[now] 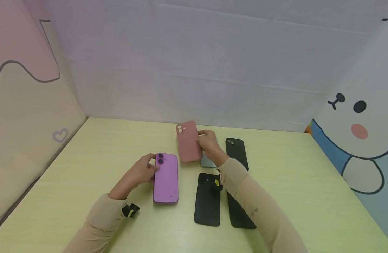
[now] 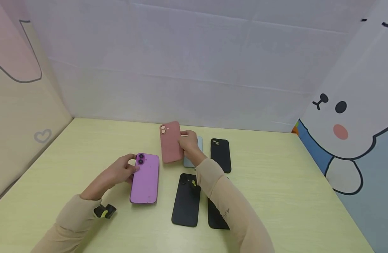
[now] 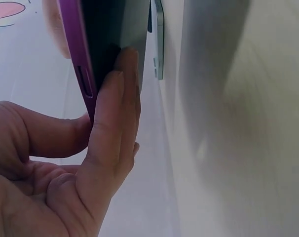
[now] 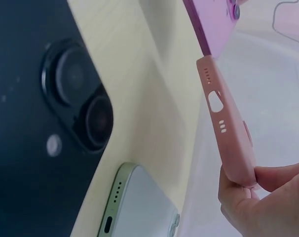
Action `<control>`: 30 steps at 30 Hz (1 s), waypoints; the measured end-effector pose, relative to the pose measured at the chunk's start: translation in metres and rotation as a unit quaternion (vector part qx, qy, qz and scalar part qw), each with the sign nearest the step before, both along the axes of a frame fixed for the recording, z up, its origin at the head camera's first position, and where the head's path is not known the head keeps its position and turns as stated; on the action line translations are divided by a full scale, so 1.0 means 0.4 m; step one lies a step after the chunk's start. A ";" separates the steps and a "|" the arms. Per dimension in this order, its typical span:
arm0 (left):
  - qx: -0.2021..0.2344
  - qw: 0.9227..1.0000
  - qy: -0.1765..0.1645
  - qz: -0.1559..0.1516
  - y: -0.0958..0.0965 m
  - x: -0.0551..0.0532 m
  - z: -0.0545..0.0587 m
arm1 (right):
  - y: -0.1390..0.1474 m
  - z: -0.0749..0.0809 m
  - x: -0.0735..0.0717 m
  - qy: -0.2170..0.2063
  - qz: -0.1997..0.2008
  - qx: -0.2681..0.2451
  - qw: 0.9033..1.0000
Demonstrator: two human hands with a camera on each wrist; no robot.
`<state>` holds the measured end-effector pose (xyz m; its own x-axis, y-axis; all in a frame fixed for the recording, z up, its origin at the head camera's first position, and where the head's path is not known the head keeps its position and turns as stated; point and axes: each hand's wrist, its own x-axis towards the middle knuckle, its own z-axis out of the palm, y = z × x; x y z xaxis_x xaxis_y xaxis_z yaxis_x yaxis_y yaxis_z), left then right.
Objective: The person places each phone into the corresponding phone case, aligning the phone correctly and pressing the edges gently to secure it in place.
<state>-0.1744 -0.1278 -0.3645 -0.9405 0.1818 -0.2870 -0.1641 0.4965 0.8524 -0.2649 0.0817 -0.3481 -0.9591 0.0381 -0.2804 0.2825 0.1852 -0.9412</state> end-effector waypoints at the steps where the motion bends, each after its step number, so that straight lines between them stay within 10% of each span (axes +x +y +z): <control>1: 0.001 1.000 0.002 0.004 -0.001 -0.002 0.001 | 0.001 0.001 0.003 0.003 0.001 0.000 1.000; 30: 0.019 0.995 0.042 0.085 -0.005 -0.056 0.006 | 0.032 0.022 0.100 0.011 0.018 -0.053 0.998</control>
<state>-0.1967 -0.1299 -0.3622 -0.9788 0.0270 -0.2030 -0.1713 0.4350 0.8840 -0.2249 0.0943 -0.3395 -0.9654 -0.0246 -0.2595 0.2562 0.0937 -0.9621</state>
